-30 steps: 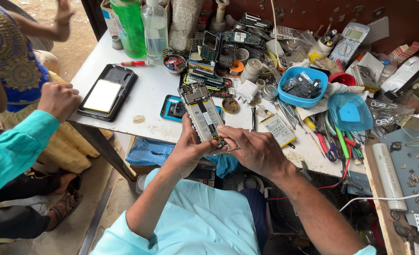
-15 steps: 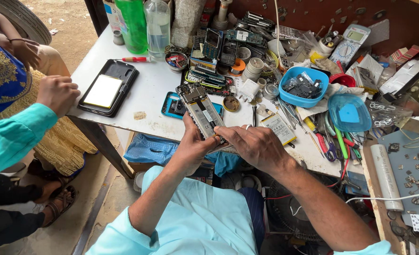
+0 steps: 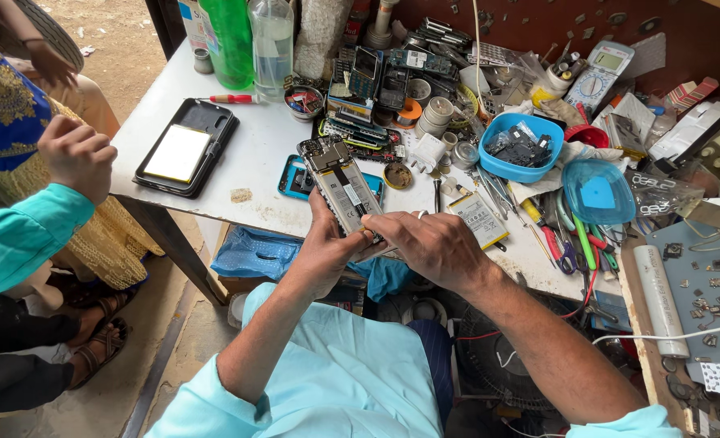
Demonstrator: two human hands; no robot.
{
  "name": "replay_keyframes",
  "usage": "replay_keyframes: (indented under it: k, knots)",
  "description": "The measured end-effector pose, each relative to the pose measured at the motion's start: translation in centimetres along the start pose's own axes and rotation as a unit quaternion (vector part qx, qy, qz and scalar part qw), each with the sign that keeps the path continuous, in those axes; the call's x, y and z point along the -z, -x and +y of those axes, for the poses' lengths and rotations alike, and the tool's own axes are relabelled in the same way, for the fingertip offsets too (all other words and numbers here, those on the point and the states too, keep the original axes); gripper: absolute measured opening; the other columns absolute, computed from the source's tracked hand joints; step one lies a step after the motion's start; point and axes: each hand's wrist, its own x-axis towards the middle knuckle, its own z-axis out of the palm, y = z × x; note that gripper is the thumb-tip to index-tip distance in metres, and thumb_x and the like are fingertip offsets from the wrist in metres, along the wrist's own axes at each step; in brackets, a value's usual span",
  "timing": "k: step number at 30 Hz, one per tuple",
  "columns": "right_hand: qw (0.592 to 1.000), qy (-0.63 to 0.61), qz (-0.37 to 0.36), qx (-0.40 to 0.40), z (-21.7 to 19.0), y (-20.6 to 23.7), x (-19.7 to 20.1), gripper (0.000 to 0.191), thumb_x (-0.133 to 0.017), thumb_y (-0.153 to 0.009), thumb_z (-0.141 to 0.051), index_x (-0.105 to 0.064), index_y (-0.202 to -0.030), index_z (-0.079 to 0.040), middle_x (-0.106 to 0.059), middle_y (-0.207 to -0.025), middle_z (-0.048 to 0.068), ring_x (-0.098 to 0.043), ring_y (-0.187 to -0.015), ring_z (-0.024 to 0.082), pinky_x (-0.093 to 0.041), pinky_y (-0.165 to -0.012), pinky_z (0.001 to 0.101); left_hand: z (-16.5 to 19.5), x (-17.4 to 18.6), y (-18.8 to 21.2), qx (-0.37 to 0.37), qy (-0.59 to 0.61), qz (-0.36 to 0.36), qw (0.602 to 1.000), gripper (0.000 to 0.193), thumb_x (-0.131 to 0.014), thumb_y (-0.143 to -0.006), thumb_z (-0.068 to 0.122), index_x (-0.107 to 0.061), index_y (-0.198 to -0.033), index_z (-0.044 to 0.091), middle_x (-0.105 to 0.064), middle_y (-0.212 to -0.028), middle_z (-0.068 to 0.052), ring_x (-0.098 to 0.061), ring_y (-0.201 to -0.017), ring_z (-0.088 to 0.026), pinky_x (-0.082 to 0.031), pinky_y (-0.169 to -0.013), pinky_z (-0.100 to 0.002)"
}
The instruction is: The person sits at a cluttered repair bench and repairs a smartphone. They hold the opened phone, use tweezers to work on its internal components, manipulate the battery and connectors, briefly reach to the side, and continue pressing and adjusting parts inside the phone body.
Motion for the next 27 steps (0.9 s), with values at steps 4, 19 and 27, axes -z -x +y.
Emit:
replay_keyframes:
  k: [4,19,27]
  knots:
    - [0.998,-0.040,0.038,-0.033,0.0,0.1,-0.6,0.051,-0.077,-0.094,-0.012,-0.047,-0.135,-0.013,-0.075,-0.099,0.007,-0.075,-0.076,0.021,-0.059,-0.060,0.0335,0.1,0.0,0.0,-0.006,0.012,-0.001,1.000,0.097,-0.054,-0.087,-0.013,0.002,-0.151,0.031,-0.041,-0.143,-0.015,-0.059,-0.126,-0.029,-0.065,-0.093,-0.045]
    - [0.993,-0.098,0.025,-0.054,0.7,0.2,0.3,0.051,-0.077,-0.093,-0.011,-0.048,-0.135,-0.008,-0.078,-0.103,0.004,-0.077,-0.084,0.023,-0.061,-0.065,0.0354,0.8,0.1,0.0,0.029,0.053,-0.008,0.998,0.088,-0.059,-0.085,-0.009,-0.006,-0.148,0.021,-0.047,-0.139,-0.017,-0.065,-0.120,-0.031,-0.065,-0.090,-0.047]
    - [0.999,0.038,-0.033,0.016,1.0,0.1,1.2,0.042,-0.074,-0.094,-0.009,-0.056,-0.132,-0.014,-0.073,-0.097,0.000,-0.068,-0.060,0.017,-0.055,-0.052,0.0329,1.0,-0.4,-0.1,0.009,0.012,-0.012,1.000,0.090,-0.059,-0.086,-0.007,-0.002,-0.150,0.021,-0.046,-0.139,-0.018,-0.063,-0.123,-0.030,-0.064,-0.093,-0.048]
